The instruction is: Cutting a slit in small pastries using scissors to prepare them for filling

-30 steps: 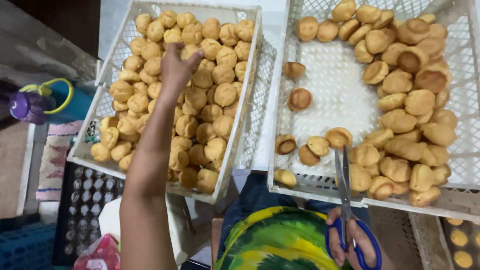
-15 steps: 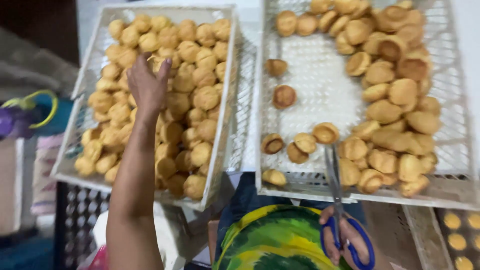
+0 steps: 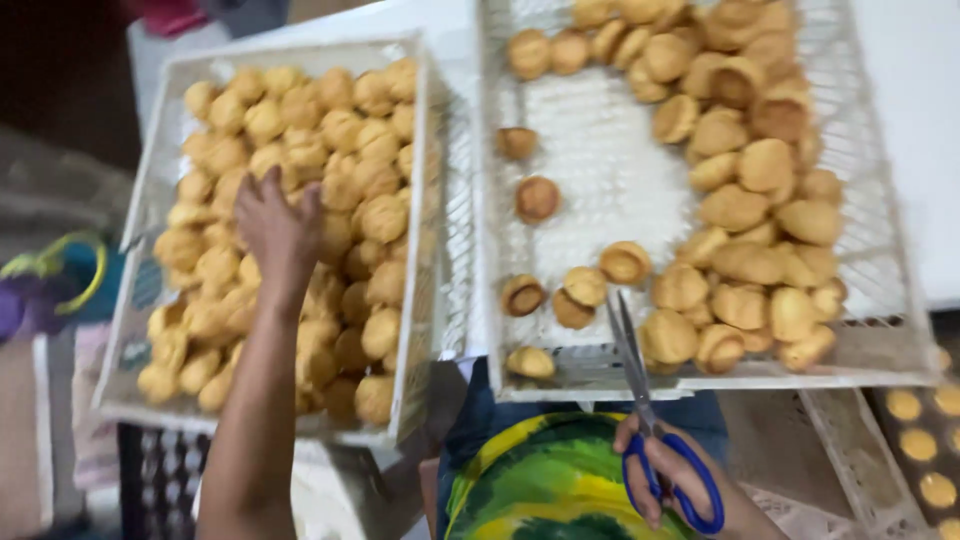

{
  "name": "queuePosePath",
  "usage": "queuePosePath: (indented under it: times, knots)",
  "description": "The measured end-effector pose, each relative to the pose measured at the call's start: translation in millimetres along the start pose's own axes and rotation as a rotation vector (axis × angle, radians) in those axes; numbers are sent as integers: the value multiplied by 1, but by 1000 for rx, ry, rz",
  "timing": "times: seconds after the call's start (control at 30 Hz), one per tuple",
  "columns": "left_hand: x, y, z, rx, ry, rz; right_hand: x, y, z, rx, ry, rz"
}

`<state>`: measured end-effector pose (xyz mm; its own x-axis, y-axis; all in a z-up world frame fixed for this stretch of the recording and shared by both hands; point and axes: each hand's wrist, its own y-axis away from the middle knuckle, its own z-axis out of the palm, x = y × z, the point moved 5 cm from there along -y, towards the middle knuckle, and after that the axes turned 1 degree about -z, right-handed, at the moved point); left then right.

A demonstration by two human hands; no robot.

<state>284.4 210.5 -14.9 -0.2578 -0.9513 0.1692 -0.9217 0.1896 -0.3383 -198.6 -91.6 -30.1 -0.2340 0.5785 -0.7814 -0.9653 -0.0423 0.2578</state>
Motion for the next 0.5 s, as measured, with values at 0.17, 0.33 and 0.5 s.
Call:
queuePosePath:
  times: [0.17,0.33,0.5]
  knots:
    - [221,1,-123,-303,439,-85,-10,15,0,47,186,191]
    - [375,-9,-9,-126,349,679,-3,35,-12,-5,179,196]
    - [492,2,86,-249,107,822,15,79,-88,517,-66,84]
